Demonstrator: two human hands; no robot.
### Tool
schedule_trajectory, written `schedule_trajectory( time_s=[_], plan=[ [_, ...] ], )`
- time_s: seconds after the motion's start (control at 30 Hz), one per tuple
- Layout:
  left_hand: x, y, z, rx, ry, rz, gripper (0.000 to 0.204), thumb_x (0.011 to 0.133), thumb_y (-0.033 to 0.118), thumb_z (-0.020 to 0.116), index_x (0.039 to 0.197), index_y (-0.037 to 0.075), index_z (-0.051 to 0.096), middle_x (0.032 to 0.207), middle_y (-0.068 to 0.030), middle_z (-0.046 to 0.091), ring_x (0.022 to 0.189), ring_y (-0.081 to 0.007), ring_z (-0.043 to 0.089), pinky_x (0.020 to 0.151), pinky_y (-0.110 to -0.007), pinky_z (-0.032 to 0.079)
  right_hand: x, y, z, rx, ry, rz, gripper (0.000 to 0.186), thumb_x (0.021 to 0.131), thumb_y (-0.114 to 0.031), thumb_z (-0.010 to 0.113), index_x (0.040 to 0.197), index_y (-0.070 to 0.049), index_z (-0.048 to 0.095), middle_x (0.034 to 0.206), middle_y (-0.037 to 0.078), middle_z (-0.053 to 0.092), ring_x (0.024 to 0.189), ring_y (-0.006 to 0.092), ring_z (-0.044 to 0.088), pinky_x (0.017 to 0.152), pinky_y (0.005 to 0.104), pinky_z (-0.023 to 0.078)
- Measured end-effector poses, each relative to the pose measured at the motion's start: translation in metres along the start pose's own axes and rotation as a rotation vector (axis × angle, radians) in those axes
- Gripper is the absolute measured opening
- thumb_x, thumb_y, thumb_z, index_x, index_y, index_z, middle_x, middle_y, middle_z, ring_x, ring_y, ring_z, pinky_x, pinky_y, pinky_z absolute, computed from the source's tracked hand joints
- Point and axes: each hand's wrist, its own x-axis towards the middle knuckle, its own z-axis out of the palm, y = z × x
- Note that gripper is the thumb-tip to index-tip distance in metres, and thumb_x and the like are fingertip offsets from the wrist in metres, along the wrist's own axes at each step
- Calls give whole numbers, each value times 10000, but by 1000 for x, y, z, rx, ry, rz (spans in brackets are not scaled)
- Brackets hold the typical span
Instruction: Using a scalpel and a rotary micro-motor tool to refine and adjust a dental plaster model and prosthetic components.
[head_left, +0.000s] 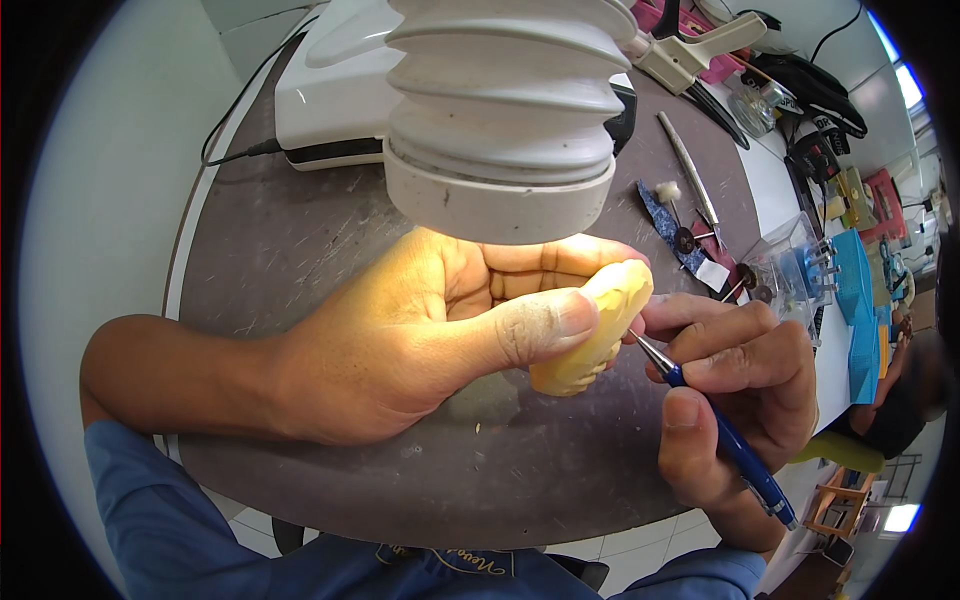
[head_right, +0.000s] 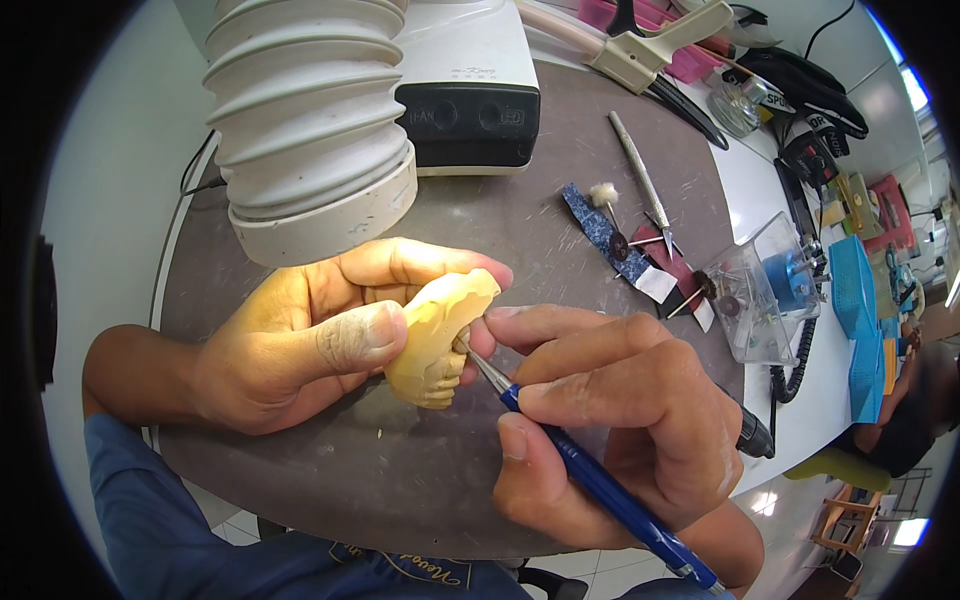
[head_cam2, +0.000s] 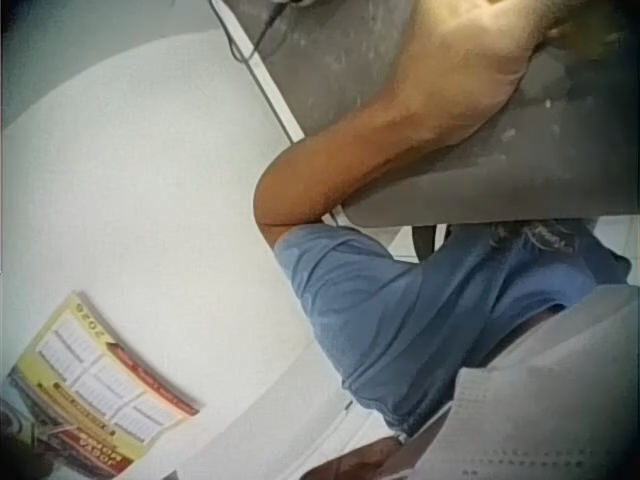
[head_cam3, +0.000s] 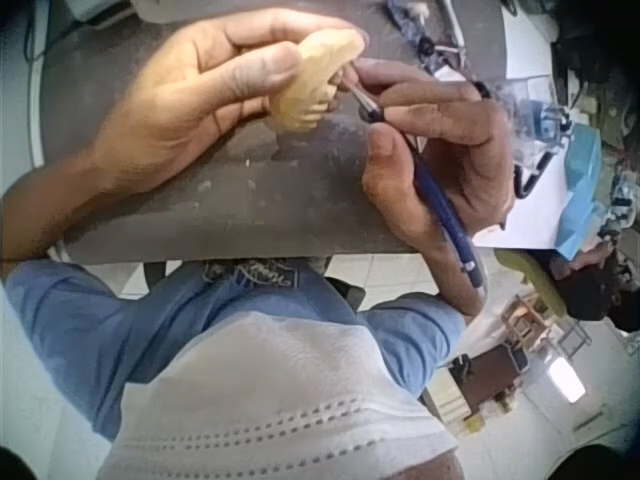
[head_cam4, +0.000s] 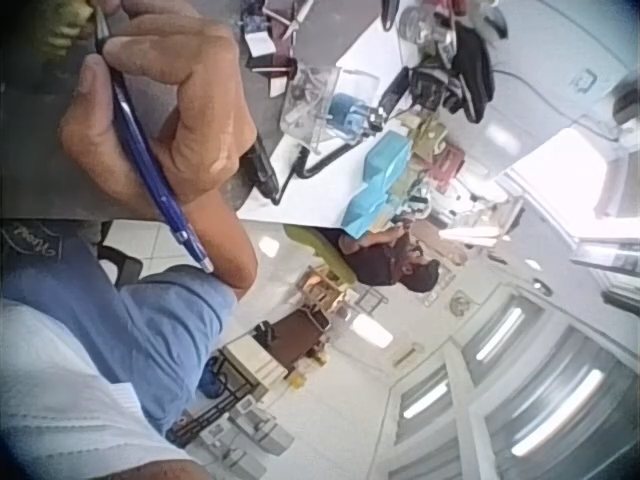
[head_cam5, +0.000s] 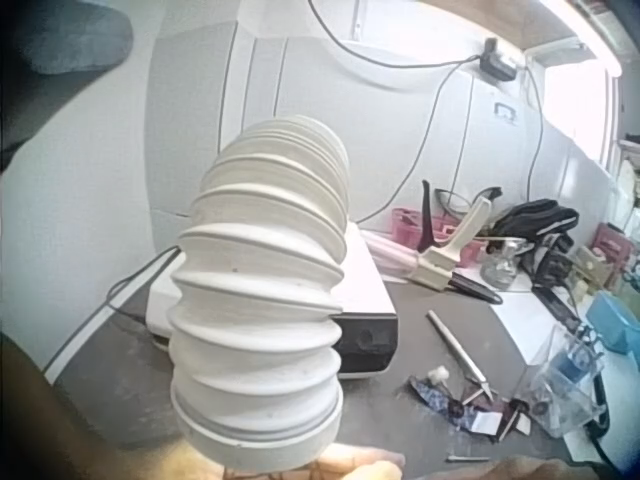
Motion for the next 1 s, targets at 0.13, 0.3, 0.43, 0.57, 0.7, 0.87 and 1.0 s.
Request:
schedule_trajectory(
  time_s=[0.13, 0.3, 0.43, 0.57, 0.7, 0.87, 1.0],
  plan=[
    [0, 0, 0, 5, -6, 12, 542, 1016, 273, 492, 1457, 3, 330, 1266, -137, 539, 1176, -175, 521, 1019, -360, 427, 0, -1, -1, -32, -34, -13, 253, 887, -172, 655, 953, -35, 453, 847, 136, 576, 890, 282, 669, 861, 396, 536],
    [-1, 2, -2, -3, 7, -10, 538, 1017, 269, 488, 1457, 4, 329, 1267, -136, 539, 1185, -179, 518, 1027, -365, 422, 3, 4, -2, -16, -80, -60, 250, 892, -179, 648, 958, -40, 451, 864, 136, 576, 921, 294, 665, 865, 404, 533],
    [0, 2, -2, 29, 7, -25, 544, 1018, 261, 481, 1466, 5, 310, 1281, -140, 532, 1212, -202, 518, 1041, -381, 421, -2, -3, -3, 13, 12, -14, 310, 909, -236, 655, 1013, -40, 438, 871, 132, 574, 933, 291, 661, 857, 396, 534],
    [2, -4, -5, -85, 25, -30, 530, 1013, 224, 483, 1458, 0, 304, 1286, -143, 526, 1259, -235, 507, 1072, -404, 408, -1, 3, 1, -1, 268, -13, 413, 932, -295, 645, 1150, -29, 416, 888, 122, 571, 919, 254, 662, 822, 348, 541],
    [0, -4, -4, -42, -12, 29, 490, 994, 160, 507, 1420, -5, 330, 1295, -142, 505, 1306, -266, 480, 1111, -426, 378, 0, -1, -18, -249, 288, -23, 269, 1003, -221, 539, 1139, 8, 503, 894, 75, 546, 800, 148, 611, 720, 285, 536],
    [4, -6, -5, 39, -61, 47, 441, 976, 145, 542, 1359, -3, 381, 1269, -126, 496, 1289, -257, 493, 1102, -412, 392, 1, 9, -22, -60, 319, 168, 187, 975, -169, 598, 966, 17, 613, 894, 61, 597, 769, 76, 557, 605, 208, 491],
    [1, -2, -6, 398, 10, 134, 407, 932, 110, 600, 1284, -18, 443, 1209, -112, 524, 1213, -214, 535, 1055, -370, 428, 10, -3, -17, -97, 159, 490, 400, 849, -102, 731, 1216, -9, 605, 828, -3, 566, 703, 52, 546, 580, 203, 458]
  ],
)
